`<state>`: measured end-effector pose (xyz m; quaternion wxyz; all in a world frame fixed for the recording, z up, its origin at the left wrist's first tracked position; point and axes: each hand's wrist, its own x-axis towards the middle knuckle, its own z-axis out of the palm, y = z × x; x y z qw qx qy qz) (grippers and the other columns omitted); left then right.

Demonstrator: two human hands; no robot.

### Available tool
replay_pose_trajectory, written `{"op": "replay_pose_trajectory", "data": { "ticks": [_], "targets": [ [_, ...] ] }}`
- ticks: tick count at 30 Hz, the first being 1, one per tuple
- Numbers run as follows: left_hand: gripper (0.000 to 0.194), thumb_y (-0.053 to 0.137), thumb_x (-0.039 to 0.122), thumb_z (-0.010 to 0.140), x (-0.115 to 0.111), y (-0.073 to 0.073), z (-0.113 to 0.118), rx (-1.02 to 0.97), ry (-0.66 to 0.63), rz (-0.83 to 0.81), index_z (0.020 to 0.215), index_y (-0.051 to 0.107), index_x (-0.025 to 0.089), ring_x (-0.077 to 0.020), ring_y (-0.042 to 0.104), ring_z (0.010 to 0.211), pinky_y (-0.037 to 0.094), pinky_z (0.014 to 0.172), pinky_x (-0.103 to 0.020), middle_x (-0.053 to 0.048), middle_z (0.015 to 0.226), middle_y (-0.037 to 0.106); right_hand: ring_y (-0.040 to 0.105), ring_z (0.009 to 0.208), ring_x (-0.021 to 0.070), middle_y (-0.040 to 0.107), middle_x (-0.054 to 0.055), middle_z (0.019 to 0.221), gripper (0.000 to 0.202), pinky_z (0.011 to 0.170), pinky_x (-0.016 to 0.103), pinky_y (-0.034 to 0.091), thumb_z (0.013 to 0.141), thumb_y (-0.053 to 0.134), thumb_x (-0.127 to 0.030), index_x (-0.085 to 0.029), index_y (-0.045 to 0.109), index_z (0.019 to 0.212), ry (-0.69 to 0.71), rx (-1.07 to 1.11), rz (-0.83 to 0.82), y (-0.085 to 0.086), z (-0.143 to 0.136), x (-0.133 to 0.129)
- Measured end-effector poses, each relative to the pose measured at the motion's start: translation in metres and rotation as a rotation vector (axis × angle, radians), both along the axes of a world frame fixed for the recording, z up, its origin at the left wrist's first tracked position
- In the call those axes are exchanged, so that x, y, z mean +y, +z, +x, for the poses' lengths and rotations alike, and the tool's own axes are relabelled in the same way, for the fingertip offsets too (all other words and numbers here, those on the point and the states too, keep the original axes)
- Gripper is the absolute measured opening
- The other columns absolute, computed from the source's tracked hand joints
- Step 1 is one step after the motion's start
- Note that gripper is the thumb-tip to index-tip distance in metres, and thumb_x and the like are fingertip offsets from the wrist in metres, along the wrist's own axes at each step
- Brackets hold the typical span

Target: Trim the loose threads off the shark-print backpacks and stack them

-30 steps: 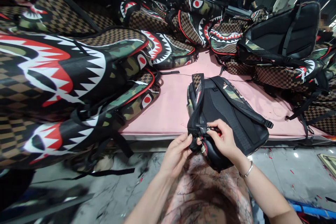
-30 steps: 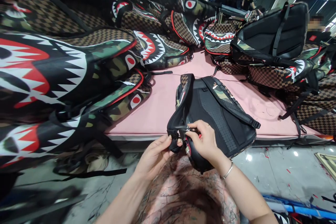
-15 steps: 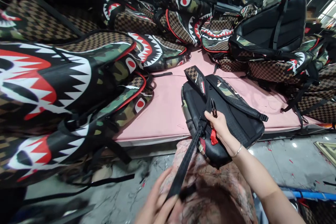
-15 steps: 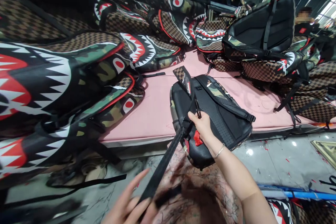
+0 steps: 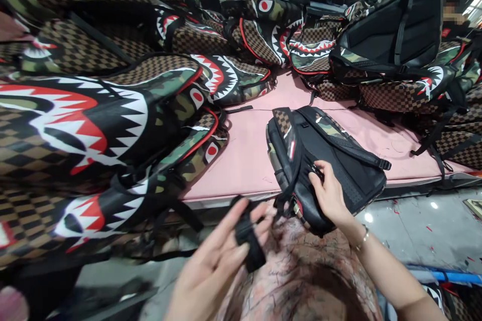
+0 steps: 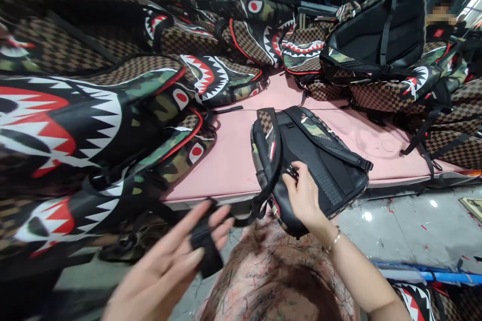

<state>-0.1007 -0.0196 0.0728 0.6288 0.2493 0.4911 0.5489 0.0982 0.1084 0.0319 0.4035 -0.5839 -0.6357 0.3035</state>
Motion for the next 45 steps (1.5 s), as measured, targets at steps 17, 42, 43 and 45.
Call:
{"op": "replay_pose_trajectory", "data": {
  "ticks": [17,42,43,45],
  "targets": [
    [0.063,0.063,0.019,0.076,0.021,-0.015,0.031,-0.162,-0.164,-0.034,0.134,0.039,0.024,-0.0276,0.049,0.118,0.035,0.101,-0.038,-0.011,0.136,0.044,0.054,0.074,0.0159,0.062,0.003,0.079,0.015,0.067,0.028,0.039,0.090,0.045,-0.025,-0.020,0.059,0.089,0.502,-0.086,0.246,0.014,0.009,-0.052],
    [0.029,0.067,0.034,0.069,0.031,-0.010,0.037,-0.052,-0.408,-0.218,0.081,0.062,0.008,-0.0239,0.068,0.063,0.052,0.051,-0.025,-0.016,0.077,0.071,0.053,0.075,0.0176,0.061,0.005,0.083,0.022,0.068,0.031,0.040,0.086,0.044,-0.015,-0.021,0.056,0.103,0.497,-0.302,0.411,0.002,0.028,-0.051],
    [0.030,0.067,0.034,0.069,0.031,-0.009,0.037,-0.047,-0.404,-0.222,0.081,0.063,0.008,-0.0241,0.068,0.063,0.052,0.051,-0.026,-0.016,0.076,0.071,0.053,0.076,0.0177,0.061,0.005,0.083,0.022,0.068,0.031,0.039,0.086,0.044,-0.015,-0.021,0.056,0.103,0.522,-0.328,0.402,0.003,0.029,-0.049],
    [0.029,0.067,0.034,0.069,0.031,-0.008,0.037,-0.035,-0.405,-0.229,0.080,0.063,0.008,-0.0237,0.068,0.062,0.052,0.051,-0.026,-0.015,0.075,0.071,0.053,0.077,0.0176,0.061,0.005,0.083,0.022,0.069,0.030,0.039,0.086,0.045,-0.014,-0.021,0.057,0.102,0.567,-0.348,0.389,0.005,0.032,-0.047]
  ]
}}
